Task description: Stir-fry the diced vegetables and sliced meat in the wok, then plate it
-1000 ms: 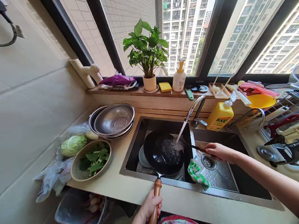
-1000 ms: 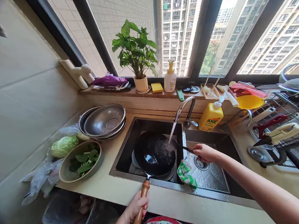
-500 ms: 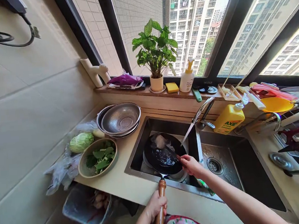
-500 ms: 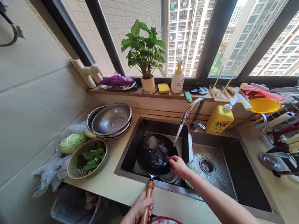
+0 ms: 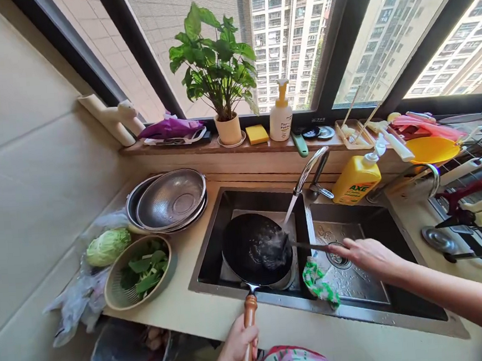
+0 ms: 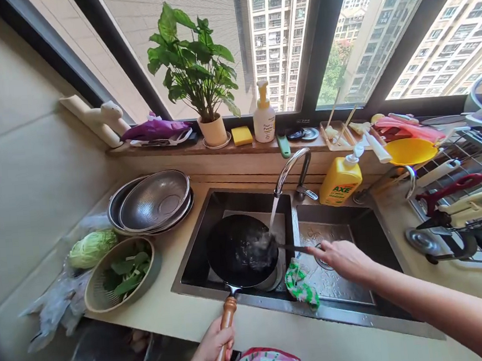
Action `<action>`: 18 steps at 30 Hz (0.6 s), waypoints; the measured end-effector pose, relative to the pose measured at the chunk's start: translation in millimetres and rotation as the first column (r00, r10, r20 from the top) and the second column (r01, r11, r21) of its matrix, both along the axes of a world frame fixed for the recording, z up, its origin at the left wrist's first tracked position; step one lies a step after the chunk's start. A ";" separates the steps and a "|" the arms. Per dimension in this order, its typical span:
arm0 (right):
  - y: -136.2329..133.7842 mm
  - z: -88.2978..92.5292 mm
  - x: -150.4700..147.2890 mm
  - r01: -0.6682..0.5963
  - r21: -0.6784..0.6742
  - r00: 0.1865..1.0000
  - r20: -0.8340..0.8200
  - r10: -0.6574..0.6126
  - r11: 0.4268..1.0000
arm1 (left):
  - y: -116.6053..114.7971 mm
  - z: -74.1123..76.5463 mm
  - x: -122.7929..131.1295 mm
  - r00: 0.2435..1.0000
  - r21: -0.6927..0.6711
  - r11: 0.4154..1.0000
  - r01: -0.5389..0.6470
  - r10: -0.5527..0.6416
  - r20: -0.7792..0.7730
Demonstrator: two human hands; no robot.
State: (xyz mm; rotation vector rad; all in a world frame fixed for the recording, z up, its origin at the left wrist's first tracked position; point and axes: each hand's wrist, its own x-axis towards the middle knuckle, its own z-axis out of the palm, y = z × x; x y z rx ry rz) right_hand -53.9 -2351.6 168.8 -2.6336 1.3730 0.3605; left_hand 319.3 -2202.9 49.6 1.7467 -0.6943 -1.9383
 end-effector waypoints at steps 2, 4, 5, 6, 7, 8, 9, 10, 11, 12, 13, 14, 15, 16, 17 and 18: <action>-24.6 -4.1 -15.4 0.030 -0.068 0.999 -0.025 -0.032 0.997 | -6.8 12.5 8.6 0.997 0.020 0.998 0.064 -0.065 0.045; -50.5 -11.2 -28.1 0.081 -0.118 0.997 0.008 -0.081 0.990 | -17.3 30.5 20.9 0.989 0.027 0.993 0.114 -0.116 0.089; -63.6 -16.0 -33.2 0.090 -0.138 0.996 0.038 -0.086 0.986 | -23.6 41.3 27.9 0.983 0.033 0.990 0.136 -0.139 0.124; -76.7 -21.8 -37.3 0.088 -0.164 0.994 0.081 -0.076 0.982 | -30.5 53.0 35.3 0.972 0.044 0.986 0.161 -0.166 0.166; -89.4 -28.5 -40.2 0.076 -0.195 0.989 0.138 -0.049 0.978 | -37.6 65.5 42.9 0.956 0.056 0.980 0.191 -0.198 0.217; -101.5 -36.3 -41.9 0.062 -0.225 0.979 0.202 -0.016 0.972 | -44.6 78.5 50.5 0.930 0.074 0.971 0.229 -0.240 0.278; -112.6 -45.0 -42.7 0.052 -0.248 0.963 0.268 0.017 0.967 | -51.2 91.9 57.7 0.894 0.101 0.958 0.268 -0.287 0.345; -122.3 -54.5 -42.7 0.043 -0.263 0.943 0.328 0.047 0.964 | -57.1 105.3 64.5 0.851 0.125 0.946 0.300 -0.324 0.412; -130.2 -64.5 -42.2 0.037 -0.271 0.923 0.379 0.071 0.962 | -61.9 118.5 70.6 0.806 0.150 0.934 0.325 -0.356 0.474; -136.0 -74.9 -41.6 0.030 -0.277 0.905 0.415 0.092 0.960 | -65.5 131.3 75.8 0.756 0.175 0.923 0.343 -0.382 0.531; -139.6 -85.2 -41.3 0.023 -0.287 0.891 0.440 0.110 0.958 | -67.8 143.3 79.9 0.707 0.198 0.913 0.357 -0.403 0.581; -141.4 -95.1 -41.5 0.021 -0.304 0.879 0.460 0.127 0.953 | -68.7 154.5 82.8 0.661 0.218 0.903 0.370 -0.421 0.621; -141.7 -104.1 -42.2 0.024 -0.321 0.868 0.476 0.139 0.947 | -68.4 164.5 84.6 0.617 0.235 0.894 0.382 -0.436 0.655; -141.0 -111.9 -43.3 0.032 -0.332 0.858 0.492 0.144 0.943 | -67.0 173.5 85.3 0.570 0.251 0.885 0.392 -0.447 0.689; -140.0 -118.1 -44.6 0.046 -0.332 0.849 0.511 0.139 0.942 | -64.8 181.1 85.3 0.517 0.266 0.876 0.402 -0.457 0.724; -138.9 -122.2 -45.8 0.067 -0.318 0.835 0.536 0.121 0.946 | -61.9 187.5 84.7 0.450 0.279 0.865 0.417 -0.464 0.763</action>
